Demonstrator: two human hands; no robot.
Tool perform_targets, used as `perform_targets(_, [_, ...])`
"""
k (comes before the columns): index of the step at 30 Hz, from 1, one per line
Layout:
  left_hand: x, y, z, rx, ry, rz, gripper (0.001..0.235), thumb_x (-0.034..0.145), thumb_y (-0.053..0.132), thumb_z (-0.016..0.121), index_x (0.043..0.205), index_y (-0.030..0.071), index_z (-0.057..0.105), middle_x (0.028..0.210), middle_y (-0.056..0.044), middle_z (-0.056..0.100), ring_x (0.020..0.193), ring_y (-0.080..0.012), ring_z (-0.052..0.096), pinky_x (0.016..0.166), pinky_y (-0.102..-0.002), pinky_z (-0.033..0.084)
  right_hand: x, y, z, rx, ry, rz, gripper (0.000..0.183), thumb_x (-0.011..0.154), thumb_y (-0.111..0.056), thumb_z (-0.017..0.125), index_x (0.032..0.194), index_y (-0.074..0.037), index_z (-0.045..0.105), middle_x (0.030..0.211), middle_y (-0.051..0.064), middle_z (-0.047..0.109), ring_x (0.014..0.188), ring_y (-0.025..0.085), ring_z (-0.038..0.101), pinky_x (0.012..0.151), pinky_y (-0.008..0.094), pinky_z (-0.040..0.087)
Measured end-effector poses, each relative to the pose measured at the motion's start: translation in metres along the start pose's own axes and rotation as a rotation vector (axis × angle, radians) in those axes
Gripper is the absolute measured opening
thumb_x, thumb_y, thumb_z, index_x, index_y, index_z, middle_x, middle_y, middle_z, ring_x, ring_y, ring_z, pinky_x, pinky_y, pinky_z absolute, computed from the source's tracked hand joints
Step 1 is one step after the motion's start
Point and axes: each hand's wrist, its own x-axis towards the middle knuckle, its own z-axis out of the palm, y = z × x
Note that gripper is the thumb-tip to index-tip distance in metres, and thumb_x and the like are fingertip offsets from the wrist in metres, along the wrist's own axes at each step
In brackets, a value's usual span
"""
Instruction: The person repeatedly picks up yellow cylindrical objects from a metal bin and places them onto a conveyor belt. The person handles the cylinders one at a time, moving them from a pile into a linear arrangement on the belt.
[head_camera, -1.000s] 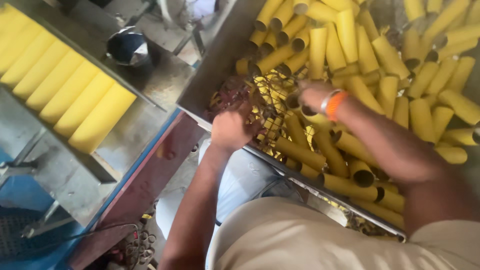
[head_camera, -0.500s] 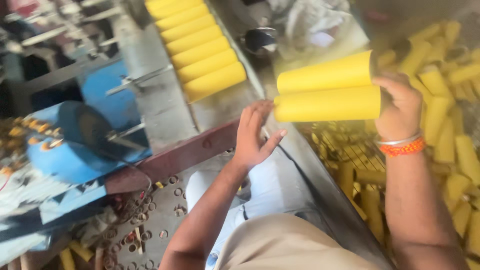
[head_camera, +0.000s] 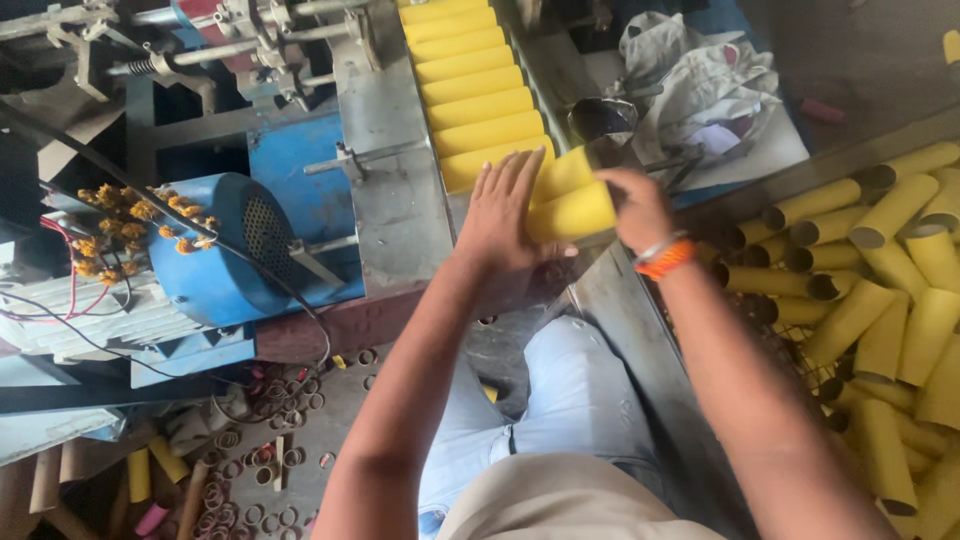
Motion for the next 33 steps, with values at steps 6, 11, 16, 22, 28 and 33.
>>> perform_targets(6, [0.012, -0.037, 0.020, 0.367, -0.469, -0.196, 0.126, 0.063, 0.065, 0.085, 0.159, 0.015, 0.022, 0.156, -0.019, 0.039, 0.148, -0.0338, 0.033, 0.121, -0.060, 0.017, -0.001, -0.012, 0.004, -0.375, 0.079, -0.240, 0.030, 0.086, 0.009, 0.060, 0.107, -0.006, 0.076, 0.119, 0.016, 0.071, 0.111, 0.036, 0.063, 0.100, 0.042, 0.048])
perform_targets(11, [0.015, -0.037, 0.024, 0.472, -0.455, -0.148, 0.121, 0.064, 0.068, 0.084, 0.156, 0.012, 0.027, 0.152, -0.022, 0.038, 0.143, -0.0392, 0.034, 0.118, -0.061, 0.016, -0.085, 0.032, -0.082, -0.167, 0.167, -0.020, 0.022, 0.100, 0.002, 0.058, 0.116, -0.004, 0.072, 0.123, 0.013, 0.070, 0.118, 0.028, 0.065, 0.104, 0.038, 0.051])
perform_targets(16, [0.013, 0.030, 0.040, 0.044, -0.176, 0.075, 0.087, 0.086, 0.050, 0.078, 0.154, 0.008, 0.045, 0.154, -0.019, 0.048, 0.142, -0.0400, 0.045, 0.124, -0.057, 0.032, -0.226, 0.097, -0.154, -0.200, 0.223, 0.696, 0.021, 0.098, -0.008, 0.063, 0.117, -0.007, 0.074, 0.119, 0.013, 0.074, 0.104, 0.023, 0.070, 0.094, 0.038, 0.054])
perform_targets(22, [0.011, 0.130, 0.110, -0.281, -0.455, 0.253, 0.079, 0.086, 0.049, 0.081, 0.143, 0.003, 0.053, 0.142, -0.022, 0.056, 0.126, -0.0426, 0.058, 0.101, -0.048, 0.051, -0.362, 0.168, -0.152, -0.479, -0.087, 0.962, 0.034, 0.096, -0.013, 0.066, 0.129, -0.007, 0.070, 0.125, 0.018, 0.071, 0.108, 0.034, 0.070, 0.096, 0.043, 0.054])
perform_targets(28, [0.002, 0.149, 0.143, -0.029, -0.478, 0.246, 0.061, 0.081, 0.043, 0.080, 0.130, 0.010, 0.065, 0.121, -0.013, 0.070, 0.104, -0.0341, 0.070, 0.084, -0.045, 0.057, -0.355, 0.198, -0.103, -0.518, -0.255, 0.893, 0.040, 0.094, -0.011, 0.064, 0.133, -0.005, 0.063, 0.124, 0.022, 0.069, 0.108, 0.038, 0.069, 0.095, 0.046, 0.054])
perform_targets(33, [-0.001, 0.145, 0.143, -0.070, -0.416, 0.283, 0.053, 0.082, 0.040, 0.077, 0.125, 0.010, 0.067, 0.126, -0.011, 0.072, 0.106, -0.0327, 0.071, 0.085, -0.044, 0.057, -0.343, 0.211, -0.080, -0.794, -0.634, 0.724, 0.059, 0.085, -0.015, 0.068, 0.143, -0.021, 0.054, 0.136, 0.016, 0.060, 0.103, 0.036, 0.069, 0.088, 0.050, 0.053])
